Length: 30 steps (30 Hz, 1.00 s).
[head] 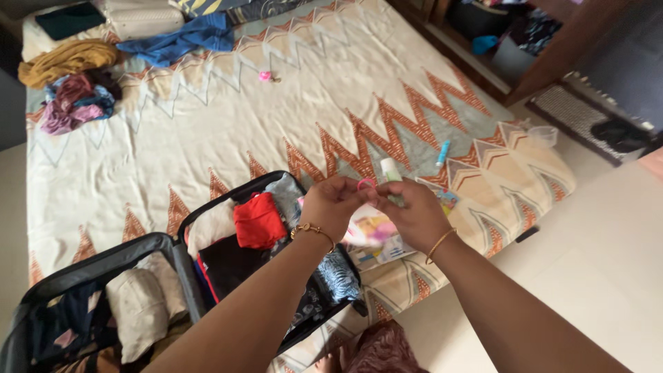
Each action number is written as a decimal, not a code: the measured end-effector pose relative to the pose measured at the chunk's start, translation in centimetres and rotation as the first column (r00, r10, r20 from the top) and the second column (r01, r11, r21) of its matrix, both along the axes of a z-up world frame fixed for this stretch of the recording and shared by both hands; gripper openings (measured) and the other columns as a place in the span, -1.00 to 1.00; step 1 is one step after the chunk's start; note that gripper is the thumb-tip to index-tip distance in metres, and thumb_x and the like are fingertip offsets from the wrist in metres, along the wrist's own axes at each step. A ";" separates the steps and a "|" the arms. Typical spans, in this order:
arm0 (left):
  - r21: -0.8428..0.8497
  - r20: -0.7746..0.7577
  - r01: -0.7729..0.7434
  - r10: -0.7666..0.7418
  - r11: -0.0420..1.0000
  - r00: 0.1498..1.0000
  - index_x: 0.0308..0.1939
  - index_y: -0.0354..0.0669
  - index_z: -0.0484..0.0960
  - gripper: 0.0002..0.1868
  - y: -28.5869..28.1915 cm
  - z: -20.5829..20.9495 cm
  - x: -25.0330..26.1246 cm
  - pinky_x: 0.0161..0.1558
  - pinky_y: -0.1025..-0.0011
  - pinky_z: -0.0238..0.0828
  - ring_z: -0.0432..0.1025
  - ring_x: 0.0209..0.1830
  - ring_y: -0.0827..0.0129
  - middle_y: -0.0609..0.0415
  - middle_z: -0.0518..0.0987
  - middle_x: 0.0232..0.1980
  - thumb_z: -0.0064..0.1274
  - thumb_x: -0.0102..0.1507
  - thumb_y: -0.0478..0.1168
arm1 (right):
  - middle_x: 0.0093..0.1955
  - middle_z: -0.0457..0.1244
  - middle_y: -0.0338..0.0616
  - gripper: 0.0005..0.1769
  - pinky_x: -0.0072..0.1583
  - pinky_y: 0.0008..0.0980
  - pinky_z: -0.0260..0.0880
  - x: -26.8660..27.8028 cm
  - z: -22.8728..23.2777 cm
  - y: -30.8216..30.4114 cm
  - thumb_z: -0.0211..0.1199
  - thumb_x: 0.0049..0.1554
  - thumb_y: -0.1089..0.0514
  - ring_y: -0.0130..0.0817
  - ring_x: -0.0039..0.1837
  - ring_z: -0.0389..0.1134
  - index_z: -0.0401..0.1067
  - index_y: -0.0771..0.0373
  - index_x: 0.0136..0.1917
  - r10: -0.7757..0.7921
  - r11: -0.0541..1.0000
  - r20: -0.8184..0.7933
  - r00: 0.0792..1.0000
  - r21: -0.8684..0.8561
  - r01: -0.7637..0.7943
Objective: The person folds various clothing items and toiletries and places them into an open suitcase on a bed. They fold a patterned cloth, a pink hoodie, a dark blue shirt, a beige top, a red cloth, and a pair of beige shorts, then pack small boxes and a tube into a zippered pouch.
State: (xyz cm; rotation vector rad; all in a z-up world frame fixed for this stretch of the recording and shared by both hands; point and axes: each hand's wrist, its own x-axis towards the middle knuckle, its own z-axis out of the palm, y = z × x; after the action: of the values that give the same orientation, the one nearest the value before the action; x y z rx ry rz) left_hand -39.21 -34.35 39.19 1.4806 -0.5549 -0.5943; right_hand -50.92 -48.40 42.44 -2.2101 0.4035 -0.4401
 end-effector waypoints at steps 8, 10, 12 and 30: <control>-0.048 -0.162 -0.099 0.090 0.994 0.983 -0.23 -0.26 0.69 -0.75 -1.6 -0.2 -1.0 -0.31 0.54 0.40 0.44 -0.40 0.59 0.19 0.66 -0.36 0.24 0.26 -0.11 | -0.25 0.34 -0.21 -0.82 -0.26 -0.41 0.52 -1.6 0.4 0.6 0.36 0.13 0.13 -0.47 -0.27 0.40 0.54 0.29 -0.08 -0.351 0.833 0.013 0.936 0.461 0.306; 0.111 0.050 -0.139 0.134 0.984 0.990 -0.26 -0.23 0.68 -0.72 -1.7 0.4 -1.3 -0.31 0.45 0.43 0.48 -0.42 0.50 0.12 0.66 -0.39 0.23 0.24 -0.05 | -0.25 0.34 -0.20 -0.83 -0.27 -0.44 0.52 -1.6 0.2 0.2 0.34 0.15 0.14 -0.49 -0.29 0.41 0.53 0.30 -0.07 -0.351 0.820 0.066 0.934 0.503 0.273; 0.257 0.239 -0.190 0.129 0.948 0.963 -0.27 -0.19 0.67 -0.70 -1.6 1.1 -1.4 -0.29 0.37 0.45 0.51 -0.40 0.40 0.08 0.67 -0.38 0.22 0.21 -0.01 | -0.25 0.34 -0.19 -0.83 -0.26 -0.46 0.49 -1.3 0.0 -0.5 0.32 0.16 0.15 -0.49 -0.30 0.40 0.53 0.30 -0.04 -0.371 0.822 0.126 0.920 0.505 0.262; 0.305 0.335 0.111 -0.216 0.946 0.917 0.03 -0.03 0.71 -0.64 -17.0 -2.7 -0.7 -0.27 0.31 0.48 0.56 -0.38 0.25 -0.10 0.69 -0.31 -0.09 0.22 -0.24 | -0.24 0.36 -0.19 -0.81 -0.20 -0.47 0.47 -1.2 -4.1 -18.1 0.25 0.24 0.09 -0.45 -0.22 0.44 0.44 0.27 -0.01 -0.460 0.738 0.118 0.880 0.602 0.305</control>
State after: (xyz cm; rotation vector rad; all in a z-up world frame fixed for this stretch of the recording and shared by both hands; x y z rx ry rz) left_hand -39.87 -51.34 36.47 1.8434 -0.9238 -0.5460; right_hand -52.11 -66.47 38.33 -1.4507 0.7525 -0.7208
